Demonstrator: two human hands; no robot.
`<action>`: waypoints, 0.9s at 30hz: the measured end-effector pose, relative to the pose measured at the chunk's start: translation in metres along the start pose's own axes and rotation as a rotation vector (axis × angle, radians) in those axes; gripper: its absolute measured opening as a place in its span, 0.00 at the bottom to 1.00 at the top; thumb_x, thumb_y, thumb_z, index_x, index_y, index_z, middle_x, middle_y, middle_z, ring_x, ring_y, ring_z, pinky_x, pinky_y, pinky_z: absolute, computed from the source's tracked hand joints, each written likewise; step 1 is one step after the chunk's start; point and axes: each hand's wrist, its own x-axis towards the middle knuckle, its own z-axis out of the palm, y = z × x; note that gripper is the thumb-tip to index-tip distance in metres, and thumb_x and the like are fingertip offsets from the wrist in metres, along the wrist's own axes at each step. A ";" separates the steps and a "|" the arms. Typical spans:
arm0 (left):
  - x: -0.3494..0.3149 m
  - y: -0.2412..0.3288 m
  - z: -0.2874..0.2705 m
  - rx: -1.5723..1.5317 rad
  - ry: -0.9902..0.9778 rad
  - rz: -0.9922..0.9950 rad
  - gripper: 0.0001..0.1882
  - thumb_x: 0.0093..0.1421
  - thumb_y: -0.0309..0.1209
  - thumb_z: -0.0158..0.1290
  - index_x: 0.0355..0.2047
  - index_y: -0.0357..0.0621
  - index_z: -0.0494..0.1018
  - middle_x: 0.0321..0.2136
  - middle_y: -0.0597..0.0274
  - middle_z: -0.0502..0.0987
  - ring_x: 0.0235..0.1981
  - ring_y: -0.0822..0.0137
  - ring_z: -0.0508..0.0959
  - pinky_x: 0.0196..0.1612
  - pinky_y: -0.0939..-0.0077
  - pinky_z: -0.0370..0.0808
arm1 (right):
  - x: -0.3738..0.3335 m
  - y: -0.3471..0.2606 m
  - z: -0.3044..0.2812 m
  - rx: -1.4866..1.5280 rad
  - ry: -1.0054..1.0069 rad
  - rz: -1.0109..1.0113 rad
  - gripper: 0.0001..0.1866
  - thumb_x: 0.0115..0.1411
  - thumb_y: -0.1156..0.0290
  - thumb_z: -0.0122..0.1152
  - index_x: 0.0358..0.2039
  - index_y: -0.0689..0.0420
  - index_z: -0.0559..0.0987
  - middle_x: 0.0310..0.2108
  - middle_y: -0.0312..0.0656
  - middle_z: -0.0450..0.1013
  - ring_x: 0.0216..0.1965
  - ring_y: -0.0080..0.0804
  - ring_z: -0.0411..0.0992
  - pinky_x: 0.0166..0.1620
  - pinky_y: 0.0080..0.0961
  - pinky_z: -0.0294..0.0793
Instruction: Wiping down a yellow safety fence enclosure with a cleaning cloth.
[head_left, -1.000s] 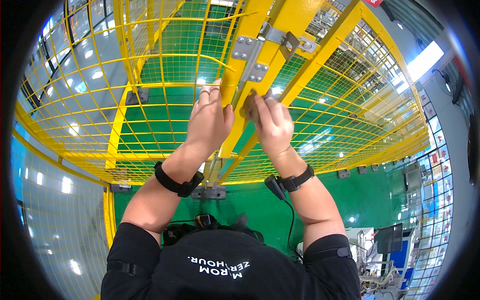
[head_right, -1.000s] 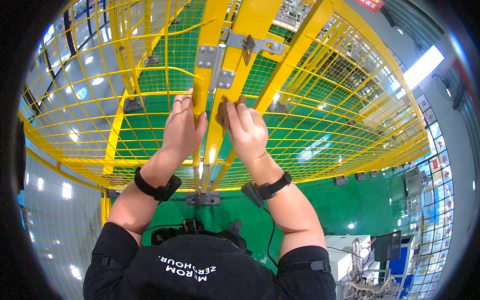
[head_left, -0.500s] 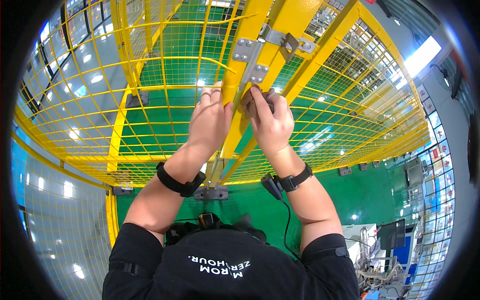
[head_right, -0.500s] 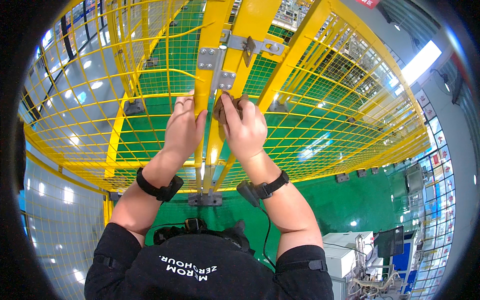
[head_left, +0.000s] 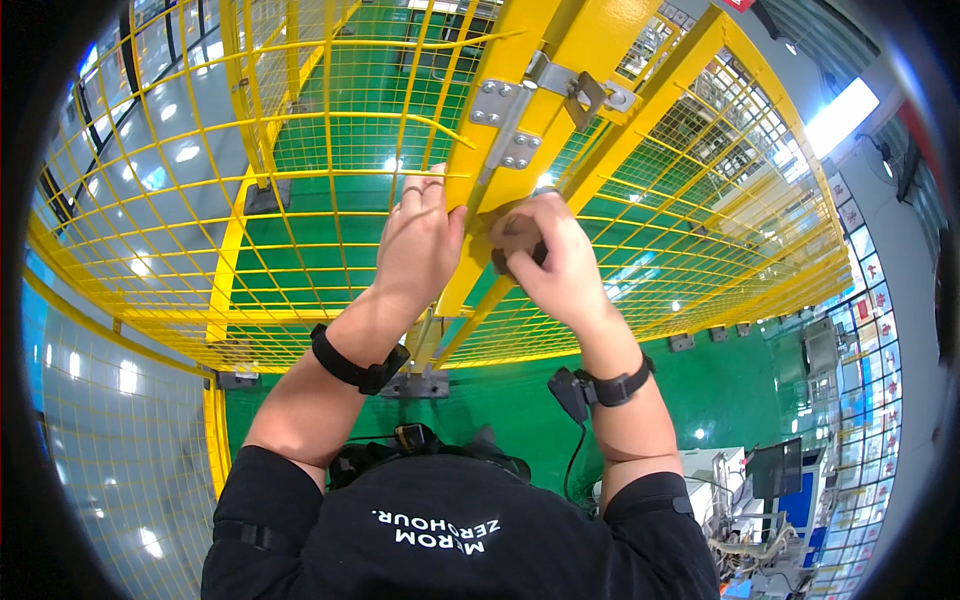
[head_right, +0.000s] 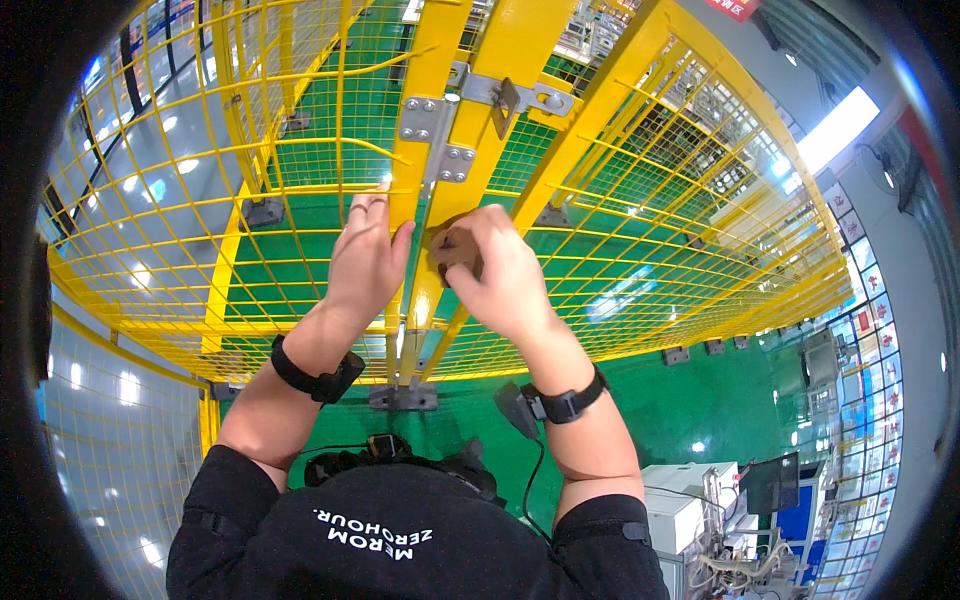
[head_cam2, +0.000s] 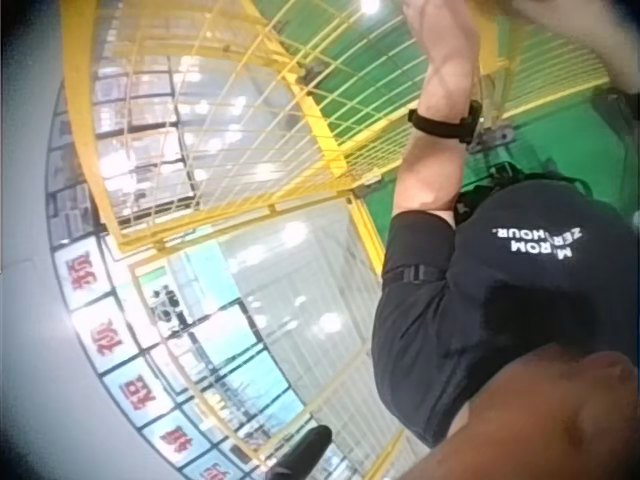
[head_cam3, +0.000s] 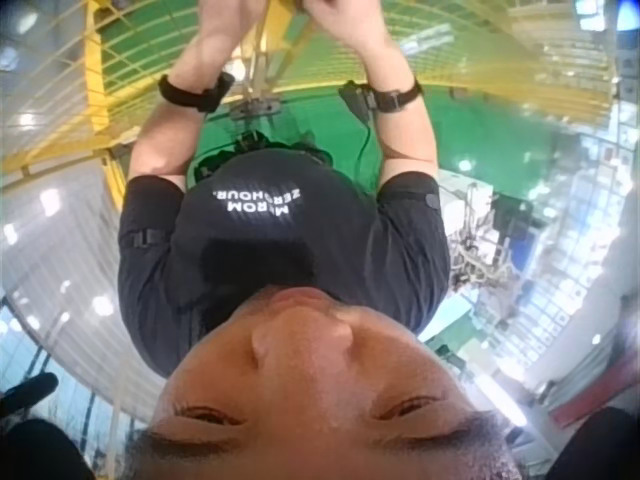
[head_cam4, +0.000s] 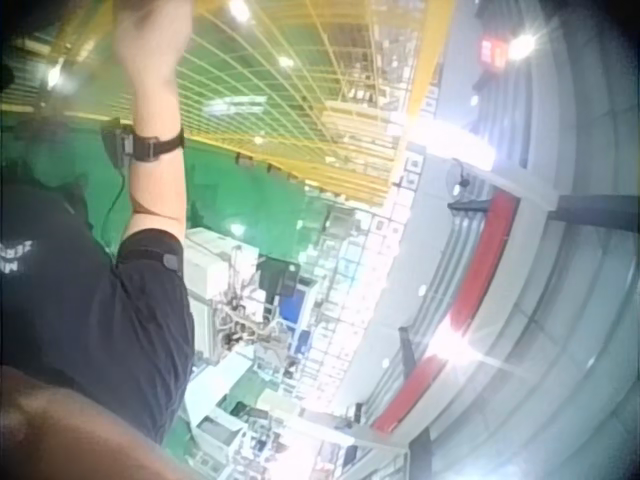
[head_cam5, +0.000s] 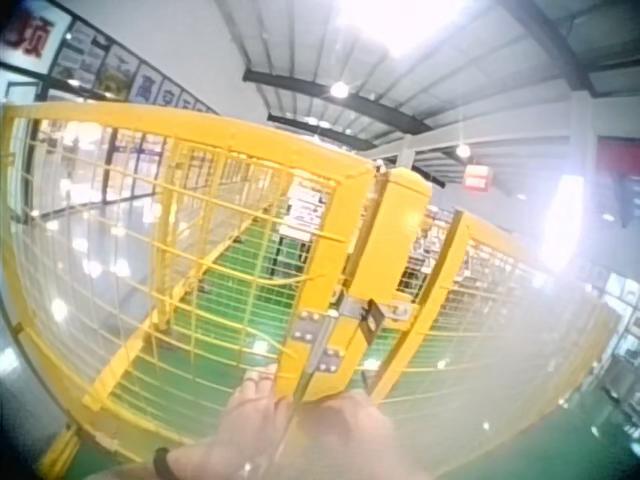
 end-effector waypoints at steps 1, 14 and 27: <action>-0.001 -0.002 0.001 0.002 0.001 -0.003 0.27 0.66 0.30 0.57 0.62 0.29 0.66 0.52 0.37 0.74 0.49 0.39 0.79 0.53 0.53 0.78 | 0.002 -0.005 -0.002 0.048 0.018 0.189 0.22 0.52 0.78 0.69 0.48 0.58 0.76 0.41 0.50 0.76 0.39 0.51 0.80 0.41 0.39 0.81; -0.001 -0.001 0.001 0.019 0.018 -0.010 0.28 0.66 0.30 0.57 0.63 0.28 0.66 0.53 0.36 0.73 0.47 0.39 0.80 0.51 0.52 0.78 | 0.019 0.002 0.043 -0.547 0.638 0.104 0.19 0.57 0.83 0.68 0.50 0.62 0.80 0.52 0.52 0.71 0.55 0.52 0.73 0.58 0.39 0.74; -0.001 0.008 0.000 -0.012 0.013 -0.054 0.26 0.65 0.28 0.59 0.60 0.31 0.68 0.52 0.38 0.74 0.50 0.38 0.78 0.50 0.53 0.78 | 0.015 0.000 0.061 -0.162 0.712 0.227 0.20 0.59 0.81 0.67 0.52 0.68 0.77 0.52 0.57 0.76 0.54 0.56 0.75 0.58 0.43 0.76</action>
